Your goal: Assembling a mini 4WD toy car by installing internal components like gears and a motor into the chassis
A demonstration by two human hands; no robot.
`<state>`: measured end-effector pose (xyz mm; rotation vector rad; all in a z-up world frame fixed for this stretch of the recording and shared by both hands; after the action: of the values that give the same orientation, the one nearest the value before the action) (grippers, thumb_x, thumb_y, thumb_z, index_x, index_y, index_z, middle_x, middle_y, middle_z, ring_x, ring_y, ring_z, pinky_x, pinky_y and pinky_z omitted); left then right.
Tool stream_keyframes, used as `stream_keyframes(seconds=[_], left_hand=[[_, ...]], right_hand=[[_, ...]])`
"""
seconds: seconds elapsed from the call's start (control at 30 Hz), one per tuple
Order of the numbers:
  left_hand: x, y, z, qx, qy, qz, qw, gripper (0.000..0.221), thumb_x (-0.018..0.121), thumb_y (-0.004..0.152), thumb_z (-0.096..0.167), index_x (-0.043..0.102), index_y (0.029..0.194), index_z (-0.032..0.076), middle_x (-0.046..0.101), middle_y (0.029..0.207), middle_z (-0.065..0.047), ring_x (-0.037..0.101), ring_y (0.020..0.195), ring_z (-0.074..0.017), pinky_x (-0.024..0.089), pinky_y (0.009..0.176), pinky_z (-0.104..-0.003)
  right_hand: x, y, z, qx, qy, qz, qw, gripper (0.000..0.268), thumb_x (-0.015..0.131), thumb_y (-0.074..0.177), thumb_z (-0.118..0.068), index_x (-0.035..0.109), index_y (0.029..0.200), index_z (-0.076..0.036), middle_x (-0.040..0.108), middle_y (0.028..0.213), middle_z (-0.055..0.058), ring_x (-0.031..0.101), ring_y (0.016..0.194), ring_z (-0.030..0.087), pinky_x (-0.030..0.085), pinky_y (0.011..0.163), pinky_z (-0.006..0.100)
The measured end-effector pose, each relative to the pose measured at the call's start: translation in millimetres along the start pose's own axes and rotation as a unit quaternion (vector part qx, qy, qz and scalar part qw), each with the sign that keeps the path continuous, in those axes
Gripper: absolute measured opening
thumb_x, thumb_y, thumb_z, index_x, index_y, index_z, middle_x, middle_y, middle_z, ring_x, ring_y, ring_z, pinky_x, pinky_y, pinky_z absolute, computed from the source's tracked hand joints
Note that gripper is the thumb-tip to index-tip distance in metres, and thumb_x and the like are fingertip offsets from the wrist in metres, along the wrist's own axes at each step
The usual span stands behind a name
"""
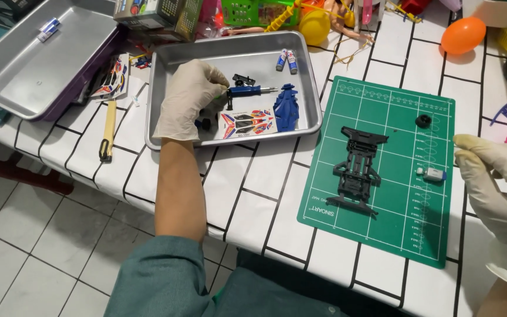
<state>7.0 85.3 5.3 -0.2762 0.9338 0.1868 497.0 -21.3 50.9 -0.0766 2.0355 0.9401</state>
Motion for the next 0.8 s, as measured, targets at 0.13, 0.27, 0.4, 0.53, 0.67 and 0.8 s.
stream_keyframes(seconds=[0.13,0.27,0.4,0.53,0.67,0.8], left_hand=[[-10.5,12.3,-6.7,0.03,0.03,0.057,0.997,0.014,0.072,0.089,0.025,0.08,0.1,0.029,0.079,0.097,0.009,0.071,0.09,-0.0077,0.053,0.083,-0.032],[-25.5,18.5,-24.0,0.052,-0.021,0.131,0.99,0.019,0.068,0.089,0.015,0.08,0.094,0.029,0.079,0.092,0.011,0.072,0.084,-0.0055,0.053,0.075,-0.029],[-28.2,27.6,-37.2,0.062,0.007,0.138,0.988,0.013,0.072,0.089,0.019,0.08,0.096,0.027,0.079,0.093,0.01,0.071,0.082,-0.0077,0.054,0.074,-0.032],[-19.6,25.7,-30.9,0.072,0.008,0.103,0.992,0.017,0.073,0.082,0.017,0.082,0.096,0.022,0.079,0.092,0.004,0.07,0.081,-0.0104,0.053,0.072,-0.028],[-8.8,23.8,-31.6,0.029,0.033,0.036,0.998,0.017,0.078,0.084,0.011,0.082,0.092,0.025,0.077,0.087,0.004,0.07,0.081,-0.0083,0.054,0.074,-0.028],[-7.2,21.5,-39.2,-0.01,0.07,-0.003,0.997,0.016,0.084,0.079,0.009,0.082,0.087,0.023,0.078,0.098,0.004,0.07,0.086,-0.0134,0.055,0.073,-0.033]], right_hand=[[0.1,-9.8,14.4,0.01,0.002,0.004,1.0,0.023,0.074,0.12,0.01,0.074,0.141,0.019,0.07,0.112,0.028,0.06,0.099,0.034,0.047,0.09,0.041],[3.0,-7.2,15.1,0.049,0.021,-0.006,0.999,0.023,0.068,0.123,0.014,0.072,0.143,0.022,0.07,0.119,0.033,0.061,0.103,0.036,0.048,0.092,0.04],[-1.7,-9.5,18.2,0.047,-0.006,0.0,0.999,0.023,0.069,0.125,0.013,0.072,0.145,0.023,0.068,0.119,0.033,0.06,0.104,0.037,0.048,0.092,0.041],[0.1,-12.5,25.1,0.05,-0.018,-0.009,0.999,0.024,0.068,0.125,0.013,0.073,0.147,0.021,0.071,0.125,0.033,0.059,0.101,0.036,0.046,0.085,0.041],[-5.0,-3.5,5.7,0.028,-0.03,-0.006,0.999,0.022,0.07,0.122,0.016,0.074,0.142,0.024,0.071,0.12,0.033,0.061,0.1,0.036,0.048,0.087,0.04],[-7.8,-2.3,4.0,0.03,-0.047,0.004,0.998,0.019,0.074,0.124,0.014,0.078,0.142,0.018,0.067,0.106,0.023,0.054,0.091,0.03,0.044,0.084,0.039]])
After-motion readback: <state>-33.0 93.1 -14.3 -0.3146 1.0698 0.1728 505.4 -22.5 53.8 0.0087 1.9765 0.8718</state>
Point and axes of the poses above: each hand's wrist, its own y-axis towards the middle knuckle, its own x-axis out of the palm, z = x × y, the point moved 10 cm from there along y, towards the middle knuckle
